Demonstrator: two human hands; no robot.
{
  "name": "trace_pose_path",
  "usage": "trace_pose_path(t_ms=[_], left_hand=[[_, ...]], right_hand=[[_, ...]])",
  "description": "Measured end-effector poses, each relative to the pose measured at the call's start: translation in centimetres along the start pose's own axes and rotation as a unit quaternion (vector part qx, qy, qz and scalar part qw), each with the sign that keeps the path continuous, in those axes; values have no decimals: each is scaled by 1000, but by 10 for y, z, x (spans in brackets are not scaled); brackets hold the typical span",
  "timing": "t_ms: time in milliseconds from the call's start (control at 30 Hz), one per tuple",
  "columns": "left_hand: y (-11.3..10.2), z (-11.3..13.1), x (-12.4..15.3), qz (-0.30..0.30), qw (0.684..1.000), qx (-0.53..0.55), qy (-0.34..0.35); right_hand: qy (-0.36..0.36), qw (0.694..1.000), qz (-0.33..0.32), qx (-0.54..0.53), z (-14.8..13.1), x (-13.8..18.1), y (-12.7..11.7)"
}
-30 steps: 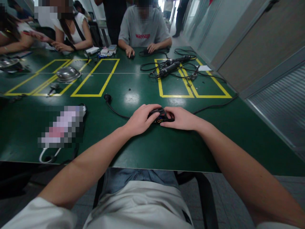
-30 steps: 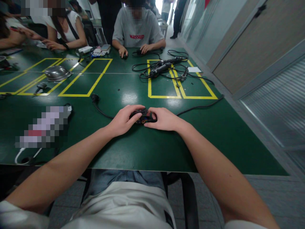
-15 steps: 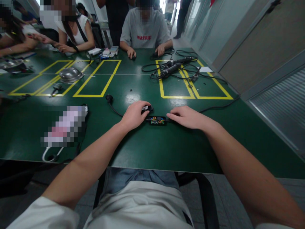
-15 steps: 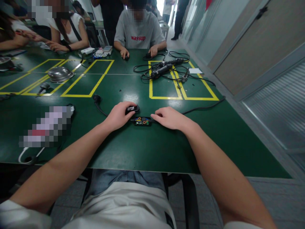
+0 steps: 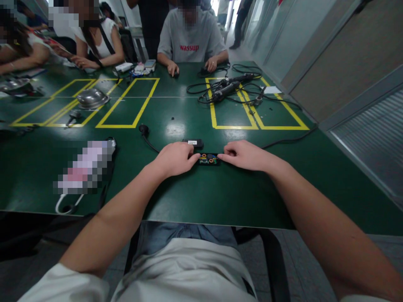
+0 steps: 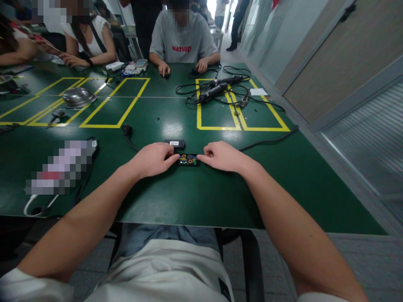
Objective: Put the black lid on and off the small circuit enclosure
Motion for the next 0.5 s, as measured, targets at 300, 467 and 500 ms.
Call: trace_pose_path(t_ms=[300, 467, 500], left_hand=[[3, -4, -1, 18, 1000, 16, -14], [1, -6, -1, 31, 998, 46, -9], [0, -7, -1, 32, 998, 52, -6]], right_hand=[[0, 1000, 15, -13, 3, 0, -2], [7, 1000, 17, -20, 5, 0, -3], [9, 999, 16, -26, 6, 0, -3]])
Point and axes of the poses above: each hand's wrist, its own x-axis away from the middle knuckle, its own y-axis out of the palm, z = x × y, the point moved 9 cm from there along -x, towards the middle knuckle, and after that the axes turned 9 degrees about -y, right-handed, at the moved point
